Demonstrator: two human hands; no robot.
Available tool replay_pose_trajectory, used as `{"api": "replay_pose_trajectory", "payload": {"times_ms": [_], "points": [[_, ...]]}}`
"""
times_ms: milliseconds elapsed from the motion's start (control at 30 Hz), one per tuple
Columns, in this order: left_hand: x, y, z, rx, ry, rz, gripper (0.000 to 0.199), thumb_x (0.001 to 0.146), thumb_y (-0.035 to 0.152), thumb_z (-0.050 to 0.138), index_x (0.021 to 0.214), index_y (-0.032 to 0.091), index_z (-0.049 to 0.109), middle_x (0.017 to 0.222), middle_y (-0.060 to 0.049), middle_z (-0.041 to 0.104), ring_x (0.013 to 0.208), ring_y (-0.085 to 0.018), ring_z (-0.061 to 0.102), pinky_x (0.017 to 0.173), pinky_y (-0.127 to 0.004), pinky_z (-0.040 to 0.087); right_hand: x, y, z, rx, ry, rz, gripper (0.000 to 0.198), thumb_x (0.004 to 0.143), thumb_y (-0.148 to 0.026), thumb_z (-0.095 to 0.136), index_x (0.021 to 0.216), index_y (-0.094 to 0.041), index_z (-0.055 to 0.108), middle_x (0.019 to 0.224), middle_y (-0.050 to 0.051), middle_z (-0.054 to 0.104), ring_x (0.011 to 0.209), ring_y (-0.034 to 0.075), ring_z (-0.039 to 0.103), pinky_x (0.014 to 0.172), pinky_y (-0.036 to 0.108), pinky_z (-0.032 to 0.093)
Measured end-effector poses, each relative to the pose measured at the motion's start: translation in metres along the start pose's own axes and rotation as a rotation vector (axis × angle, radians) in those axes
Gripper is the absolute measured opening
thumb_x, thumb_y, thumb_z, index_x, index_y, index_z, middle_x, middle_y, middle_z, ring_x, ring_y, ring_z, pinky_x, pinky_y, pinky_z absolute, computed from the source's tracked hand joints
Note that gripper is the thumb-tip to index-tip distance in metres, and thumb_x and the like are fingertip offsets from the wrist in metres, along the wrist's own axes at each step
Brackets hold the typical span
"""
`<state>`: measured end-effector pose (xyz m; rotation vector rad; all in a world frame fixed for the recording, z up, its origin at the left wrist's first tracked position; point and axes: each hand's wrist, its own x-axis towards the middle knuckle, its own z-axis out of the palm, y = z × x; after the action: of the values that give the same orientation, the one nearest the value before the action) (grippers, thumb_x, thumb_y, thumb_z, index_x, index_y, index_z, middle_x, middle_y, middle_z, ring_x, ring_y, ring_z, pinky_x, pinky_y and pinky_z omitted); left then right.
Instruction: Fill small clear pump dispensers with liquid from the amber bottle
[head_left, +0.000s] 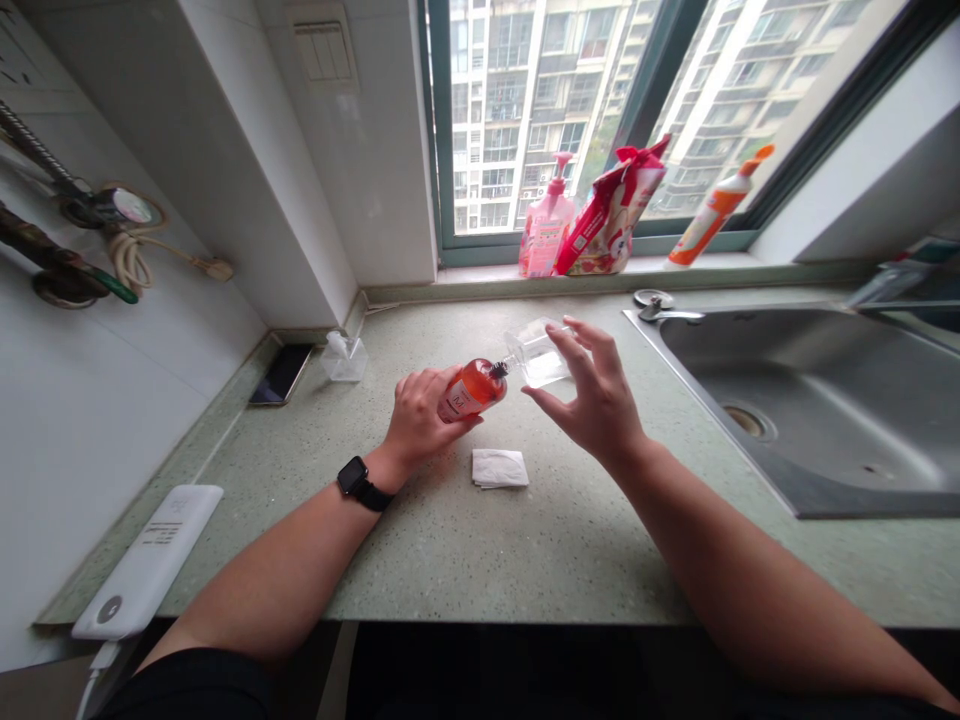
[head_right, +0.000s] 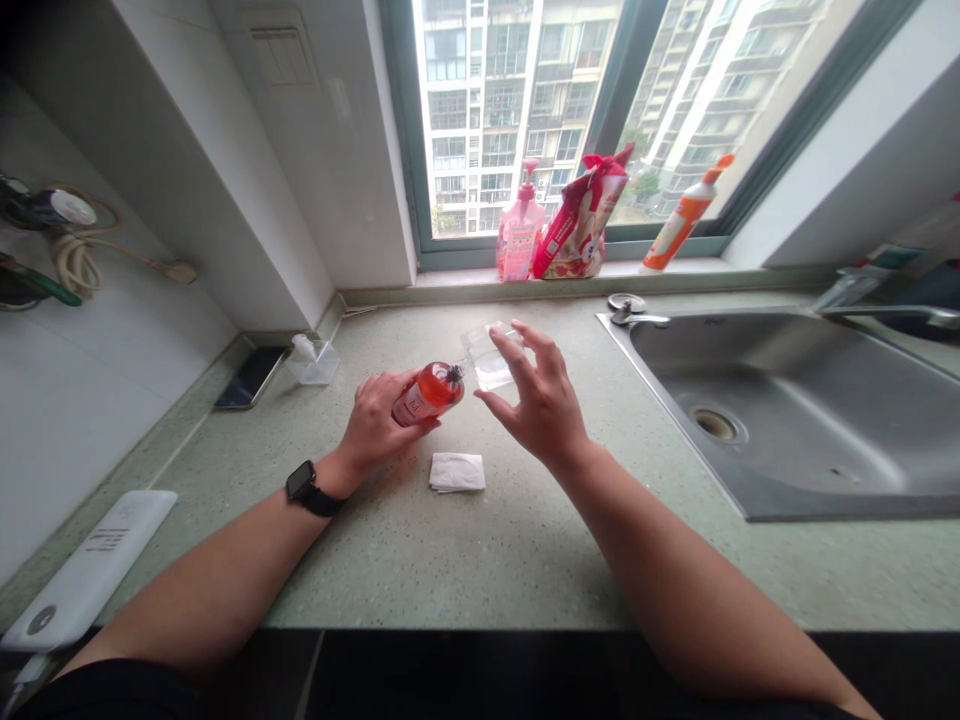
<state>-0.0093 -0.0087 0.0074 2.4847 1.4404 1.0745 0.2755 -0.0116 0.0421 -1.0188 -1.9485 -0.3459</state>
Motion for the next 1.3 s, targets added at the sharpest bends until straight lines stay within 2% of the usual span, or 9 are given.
{"api": "replay_pose_trajectory", "payload": {"times_ms": [367, 1300], "points": [[0.0004, -0.0005, -0.0002, 0.000, 0.000, 0.007, 0.074, 0.091, 0.065, 0.083, 0.149, 0.024, 0.062, 0.133, -0.012, 0.075, 0.120, -0.034, 0.067, 0.108, -0.048, 0.046, 0.0016, 0.0000, -0.0002, -0.007, 0.038, -0.020, 0.097, 0.094, -0.037, 0.082, 0.175, -0.039, 0.029, 0.163, 0.015, 0.053, 0.145, 0.043, 0.058, 0.117, 0.067, 0.056], [0.0003, -0.0028, 0.0018, 0.001, 0.011, 0.018, 0.077, 0.090, 0.065, 0.084, 0.151, 0.025, 0.061, 0.132, -0.012, 0.075, 0.119, -0.034, 0.068, 0.106, -0.049, 0.045, 0.0011, -0.0053, -0.0016, -0.064, 0.043, 0.001, 0.097, 0.095, -0.036, 0.083, 0.175, -0.038, 0.028, 0.163, 0.015, 0.056, 0.145, 0.042, 0.060, 0.116, 0.063, 0.056]]}}
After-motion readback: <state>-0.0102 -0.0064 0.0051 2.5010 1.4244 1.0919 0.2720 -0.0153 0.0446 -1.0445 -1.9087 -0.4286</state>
